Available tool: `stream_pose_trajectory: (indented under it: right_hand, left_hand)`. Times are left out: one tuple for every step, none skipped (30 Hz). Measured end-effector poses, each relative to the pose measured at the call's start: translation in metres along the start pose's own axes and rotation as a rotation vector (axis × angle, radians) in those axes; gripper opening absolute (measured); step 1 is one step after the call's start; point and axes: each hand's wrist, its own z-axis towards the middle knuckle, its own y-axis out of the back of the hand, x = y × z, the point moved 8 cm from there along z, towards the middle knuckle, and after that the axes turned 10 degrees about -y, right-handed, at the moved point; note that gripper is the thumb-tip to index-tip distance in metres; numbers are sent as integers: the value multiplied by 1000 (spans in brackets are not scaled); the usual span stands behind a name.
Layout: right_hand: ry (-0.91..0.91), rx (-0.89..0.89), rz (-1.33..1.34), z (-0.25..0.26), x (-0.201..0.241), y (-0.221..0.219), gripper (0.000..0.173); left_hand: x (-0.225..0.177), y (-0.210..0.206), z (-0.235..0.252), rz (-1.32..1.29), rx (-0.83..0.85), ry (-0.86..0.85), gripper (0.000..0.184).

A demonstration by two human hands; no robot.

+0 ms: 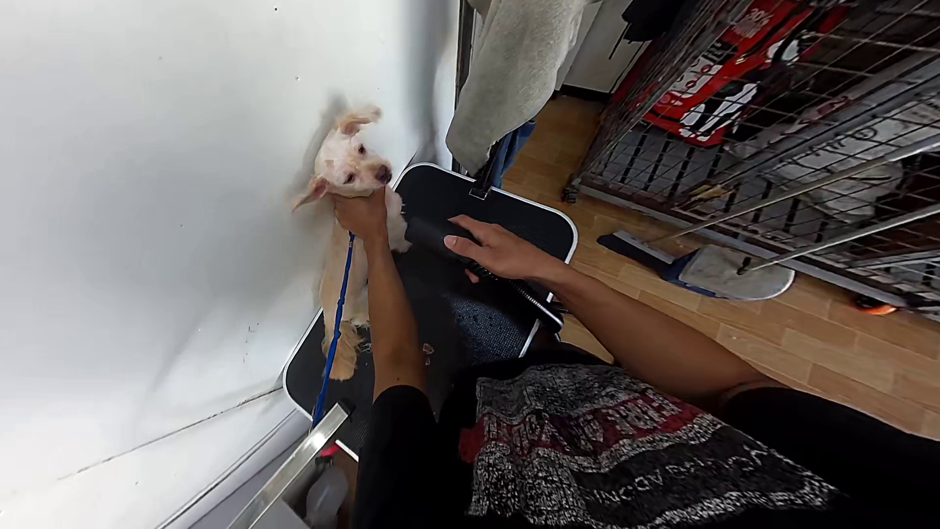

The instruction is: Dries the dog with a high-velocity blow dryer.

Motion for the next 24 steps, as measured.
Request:
stream_pose_trajectory:
  right_hand:
    - [23,7,-5,1,4,-7,47]
    - [42,11,-7,3,7,-12,47]
    - [54,0,-6,4,8,-16,48]
    - [60,-33,-2,5,9,-17,49]
    - [55,-80,-1,5,8,-15,50]
    - [47,-119,0,5,6,-12,51]
    - [38,-131,3,6,4,-9,52]
    - [33,-116,9,6,2,-7,52]
    - [43,-91,22,5,1,-6,52]
    - [65,-77,37,3,2,-6,52]
    - [88,-89,50,-1,3,-5,51]
    - [116,-120,63,-5,6,-3,51]
    - [134,-156,74,-8,8,-1,51]
    - [136,-186,70,-9,11,2,50]
    - [126,-210,51,-9,12,4,49]
    - [108,-235,30,-9,13,7,48]
    - [84,-261,12,-9,12,10,48]
    - [52,-280,-1,-10,10,13,49]
    - [12,-283,-13,-9,6,16,51]
    - [-35,-267,-24,-7,3,21,54]
    - [-79,-252,-30,-7,-4,25,55]
    - [-109,-257,-26,-8,-11,27,55]
    - [-125,-280,-13,-9,-17,31,55]
    - [-129,-308,10,-9,-21,36,55]
  left_hand:
    - [0,1,0,10,0,-8,102]
    - [-3,2,1,32,-22,-29,101]
    - [-6,1,3,65,-46,-45,100]
    - [-8,-1,4,92,-63,-53,99]
    - [-10,-3,4,105,-84,-61,99]
    - [-10,-5,4,108,-90,-63,100]
    - [-11,-5,3,104,-93,-63,102]
    - [-11,-4,2,98,-96,-60,103]
    - [-12,-3,2,93,-104,-61,103]
    - [-12,-2,1,97,-112,-62,102]
    - [-13,-2,1,108,-121,-70,99]
    - [-15,-4,1,124,-123,-84,97]
    - [-16,-9,1,145,-123,-110,93]
    - [-20,-16,2,158,-68,-137,93]
    - [-26,-22,3,186,-35,-187,90]
    - [-34,-27,1,212,7,-245,87]
    - [-42,-32,-2,238,38,-294,83]
    - [-45,-37,-6,266,57,-315,80]
    - [-46,-41,-7,284,87,-316,80]
    - [-50,-45,-3,284,119,-316,79]
    - [-53,-49,-2,282,153,-315,78]
    - [-54,-53,-4,284,194,-312,78]
    - [-55,-54,-3,289,204,-314,79]
    - [-56,-53,0,287,187,-318,79]
